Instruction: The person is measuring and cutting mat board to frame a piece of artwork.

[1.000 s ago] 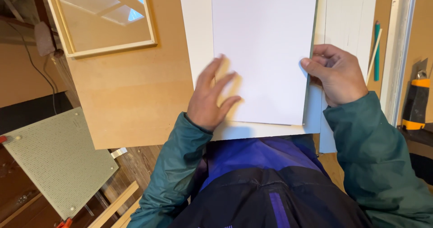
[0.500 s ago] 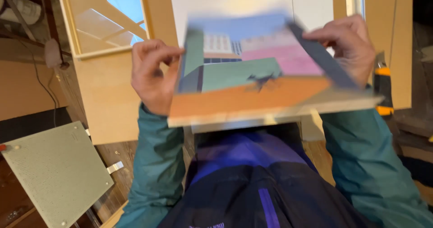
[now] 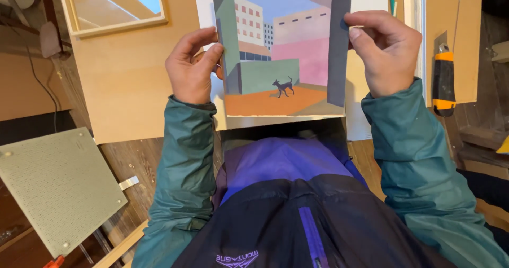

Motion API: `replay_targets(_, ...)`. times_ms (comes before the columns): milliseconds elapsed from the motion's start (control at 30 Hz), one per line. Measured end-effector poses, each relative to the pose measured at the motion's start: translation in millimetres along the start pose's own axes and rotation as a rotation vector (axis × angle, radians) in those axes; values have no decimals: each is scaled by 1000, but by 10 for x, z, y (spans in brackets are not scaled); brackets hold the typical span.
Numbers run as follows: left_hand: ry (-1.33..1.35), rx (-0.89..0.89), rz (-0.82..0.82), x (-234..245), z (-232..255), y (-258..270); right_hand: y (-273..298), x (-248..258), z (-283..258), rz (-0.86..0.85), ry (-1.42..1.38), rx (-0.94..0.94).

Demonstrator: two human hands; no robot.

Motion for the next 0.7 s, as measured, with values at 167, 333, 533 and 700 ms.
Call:
replay_targets(167,-3,95,73,-14,-31,44,25,-19,250,-29,-362,-190)
replay_targets(333,-51,143,62,80,-245,50,63,-22,405,-35,-500,-392)
replay_targets(533,-23,188,86,89,-292,49,52,-47,438,-16,-446,-462)
replay_targets(700,-62,171,102,97,-356,68,49,-60,458,-16,-448,-469)
Point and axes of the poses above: each hand's wrist, its own y-axis away from the middle knuckle, its own x-axis out of the back of the hand, z = x × y, the point moved 2 cm from there along -y, towards the middle knuckle, and after that the axes turned 3 degrees about y, right-handed, at the moved point
